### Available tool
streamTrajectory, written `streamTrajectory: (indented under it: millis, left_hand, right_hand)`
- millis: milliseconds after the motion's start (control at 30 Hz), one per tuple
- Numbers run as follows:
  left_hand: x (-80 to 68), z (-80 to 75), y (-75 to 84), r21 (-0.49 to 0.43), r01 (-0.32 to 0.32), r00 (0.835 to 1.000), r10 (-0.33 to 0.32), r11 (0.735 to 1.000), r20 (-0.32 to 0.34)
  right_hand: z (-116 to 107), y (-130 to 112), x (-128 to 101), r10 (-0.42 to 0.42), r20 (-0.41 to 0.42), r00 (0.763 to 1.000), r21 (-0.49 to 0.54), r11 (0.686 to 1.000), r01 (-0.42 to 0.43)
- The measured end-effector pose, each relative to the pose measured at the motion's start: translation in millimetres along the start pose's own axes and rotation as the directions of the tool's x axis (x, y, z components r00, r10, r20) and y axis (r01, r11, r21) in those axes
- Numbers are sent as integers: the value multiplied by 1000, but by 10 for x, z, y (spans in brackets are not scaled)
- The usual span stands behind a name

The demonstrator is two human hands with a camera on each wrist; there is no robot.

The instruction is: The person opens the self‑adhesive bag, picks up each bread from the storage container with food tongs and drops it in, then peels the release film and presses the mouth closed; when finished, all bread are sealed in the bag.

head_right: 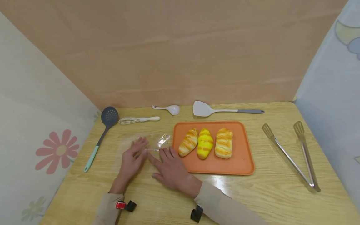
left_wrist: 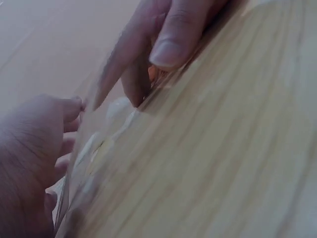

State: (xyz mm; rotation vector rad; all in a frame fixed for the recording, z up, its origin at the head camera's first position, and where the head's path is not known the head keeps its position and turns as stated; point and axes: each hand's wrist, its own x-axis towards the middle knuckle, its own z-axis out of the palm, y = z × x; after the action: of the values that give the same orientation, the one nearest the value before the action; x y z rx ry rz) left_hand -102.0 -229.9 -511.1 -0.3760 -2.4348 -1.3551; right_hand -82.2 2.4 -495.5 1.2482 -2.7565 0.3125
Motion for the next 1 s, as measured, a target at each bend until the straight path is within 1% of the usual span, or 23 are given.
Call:
streamTrajectory:
  millis: [133, 200, 267, 367, 500, 600, 700, 833, 933, 1000]
  left_hand:
    - [-2, -47, -76, 90, 9, 997, -16, 996, 80]
    - [0, -61, -97, 129, 20, 992, -35, 991, 120]
    - [0, -70, -106, 158, 18, 987, -42, 987, 155]
    - [1, -75, -98, 167, 0, 981, -33, 986, 193]
    - [-2, -68, -70, 135, -14, 979, -14, 991, 204]
    - [-4, -54, -51, 100, -4, 982, -15, 995, 188]
    - [-11, -39, -33, 37, 22, 988, -28, 999, 149]
    - [-25, -9, -17, -84, 57, 997, -53, 995, 53]
    - [-19, 8, 1, -179, 69, 997, -74, 981, -21]
    - [-14, 13, 19, -222, 64, 996, -76, 973, -49]
  right_hand:
    - [-17, 0, -1, -8, 2, 1000, -13, 1000, 8]
    - [-23, 2, -2, -13, -6, 1000, -10, 1000, 13]
    - [-24, 7, -6, -16, -16, 1000, -6, 1000, 16]
    - [-23, 14, -4, -11, -14, 1000, 3, 1000, 11]
    - [-24, 18, -4, 18, 26, 999, 11, 1000, -18]
    - [-27, 17, -7, 34, 49, 998, 14, 999, -35]
    - [-37, 11, -14, 37, 50, 998, 20, 999, -38]
    - [-46, 4, -23, 37, 38, 999, 27, 999, -38]
    - [-44, 5, -27, 40, 27, 999, 29, 999, -41]
    - [-42, 7, -28, 46, 30, 999, 32, 998, -47]
